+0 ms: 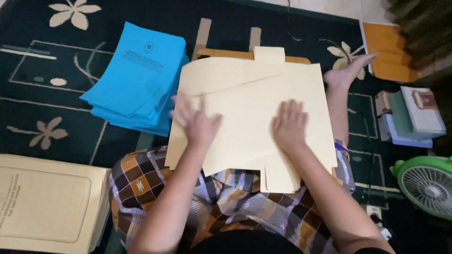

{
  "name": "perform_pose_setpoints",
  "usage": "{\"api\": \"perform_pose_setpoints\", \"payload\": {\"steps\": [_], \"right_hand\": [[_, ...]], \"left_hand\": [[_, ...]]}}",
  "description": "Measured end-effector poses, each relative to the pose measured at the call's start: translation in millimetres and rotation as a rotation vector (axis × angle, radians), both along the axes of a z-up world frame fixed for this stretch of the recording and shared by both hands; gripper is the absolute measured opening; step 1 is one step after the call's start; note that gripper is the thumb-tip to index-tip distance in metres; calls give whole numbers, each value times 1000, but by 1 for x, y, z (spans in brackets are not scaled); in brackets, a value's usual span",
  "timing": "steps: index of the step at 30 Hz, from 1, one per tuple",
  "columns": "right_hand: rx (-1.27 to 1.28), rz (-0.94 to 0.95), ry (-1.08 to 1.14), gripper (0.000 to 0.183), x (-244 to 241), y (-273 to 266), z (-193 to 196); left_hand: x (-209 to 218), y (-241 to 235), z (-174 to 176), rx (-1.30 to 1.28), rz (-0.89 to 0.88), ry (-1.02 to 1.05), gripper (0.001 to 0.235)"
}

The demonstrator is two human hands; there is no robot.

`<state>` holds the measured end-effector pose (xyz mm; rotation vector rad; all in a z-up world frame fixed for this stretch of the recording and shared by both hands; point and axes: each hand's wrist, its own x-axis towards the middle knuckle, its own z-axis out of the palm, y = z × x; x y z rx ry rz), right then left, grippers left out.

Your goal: Assembling paper folders by folding pre-cut flaps and inserting printed documents into them.

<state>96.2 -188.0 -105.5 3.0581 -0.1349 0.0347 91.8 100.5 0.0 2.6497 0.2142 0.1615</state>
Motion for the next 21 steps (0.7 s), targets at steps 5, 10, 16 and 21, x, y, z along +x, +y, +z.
{"api": "perform_pose_setpoints", "payload": {"steps": [5, 10, 16, 21], "right_hand": [[122, 409, 103, 66, 11, 79, 21], [152, 472, 75, 65, 77, 50, 4], [43, 23, 213, 83, 119, 15, 16], [98, 363, 270, 80, 65, 103, 57]], "left_hand": [[20, -26, -36, 183, -339, 210, 62], [21, -30, -33, 256, -284, 355, 65], [17, -30, -23, 217, -186, 404, 68], [22, -26, -8, 227, -330, 407, 64]]}}
